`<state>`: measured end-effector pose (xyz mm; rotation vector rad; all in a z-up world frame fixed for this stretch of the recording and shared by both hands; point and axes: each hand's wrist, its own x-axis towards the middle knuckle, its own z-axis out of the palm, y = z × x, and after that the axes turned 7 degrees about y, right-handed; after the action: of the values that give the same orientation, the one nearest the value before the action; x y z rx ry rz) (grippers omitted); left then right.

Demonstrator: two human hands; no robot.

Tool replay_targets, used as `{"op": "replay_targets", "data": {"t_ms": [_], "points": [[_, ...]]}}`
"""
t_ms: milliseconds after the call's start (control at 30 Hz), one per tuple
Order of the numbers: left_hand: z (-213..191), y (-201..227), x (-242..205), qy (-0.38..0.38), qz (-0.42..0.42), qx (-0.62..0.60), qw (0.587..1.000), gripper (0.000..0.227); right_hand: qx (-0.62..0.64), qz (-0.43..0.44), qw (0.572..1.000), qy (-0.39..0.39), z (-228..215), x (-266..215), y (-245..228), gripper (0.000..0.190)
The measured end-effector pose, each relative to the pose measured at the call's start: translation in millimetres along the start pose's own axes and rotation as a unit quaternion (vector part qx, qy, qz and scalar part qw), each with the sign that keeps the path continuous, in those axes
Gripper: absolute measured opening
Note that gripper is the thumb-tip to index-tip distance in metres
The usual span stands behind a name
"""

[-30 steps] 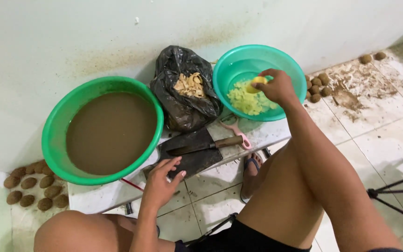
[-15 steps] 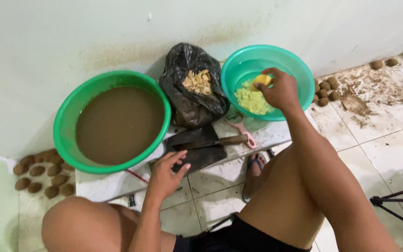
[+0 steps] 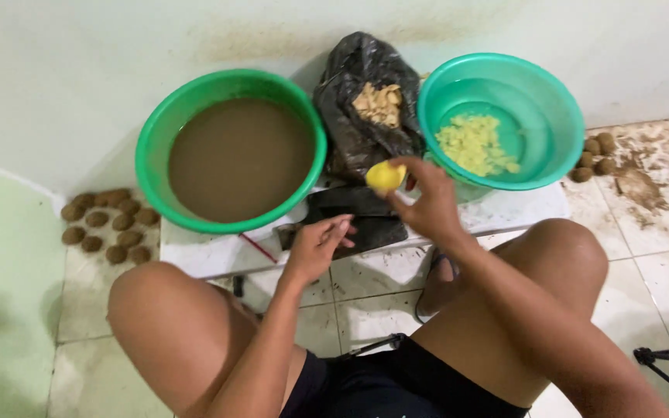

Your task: Peeling and slicing small yellow fruits on a cutting block while sitting on the floor

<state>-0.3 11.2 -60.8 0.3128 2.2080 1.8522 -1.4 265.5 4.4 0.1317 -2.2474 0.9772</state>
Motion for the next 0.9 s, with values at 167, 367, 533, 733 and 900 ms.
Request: {"op": "replay_targets", "data": {"t_ms": [167,367,533,733,900], "points": [[14,29,-14,0.007,-0.093,-0.083,0.992,0.064,0.024,-0.043,0.998,-0.046,21,-44,-47,0.056],[-2,9,0,0.060,-0.057,-0.031,0.996,0.060,0.051,-0.036,0.984,-0.166,2,-25,-33,0.056],[-10,19,-2,0.094,-0.028,0.110,0.989,0.055,-0.238,-0.092,0.945,-0.206,-11,-24,38,0.056],[-4,-11,8,0.106,-0.022,0.202,0.973,0.058,-0.399,0.069,0.833,-0.377,6,-51,95,0.051],[-1,-8,4,0.104,-0.006,0.212,0.972,0.056,-0.364,0.147,0.818,-0.421,3,-41,63,0.043]]}}
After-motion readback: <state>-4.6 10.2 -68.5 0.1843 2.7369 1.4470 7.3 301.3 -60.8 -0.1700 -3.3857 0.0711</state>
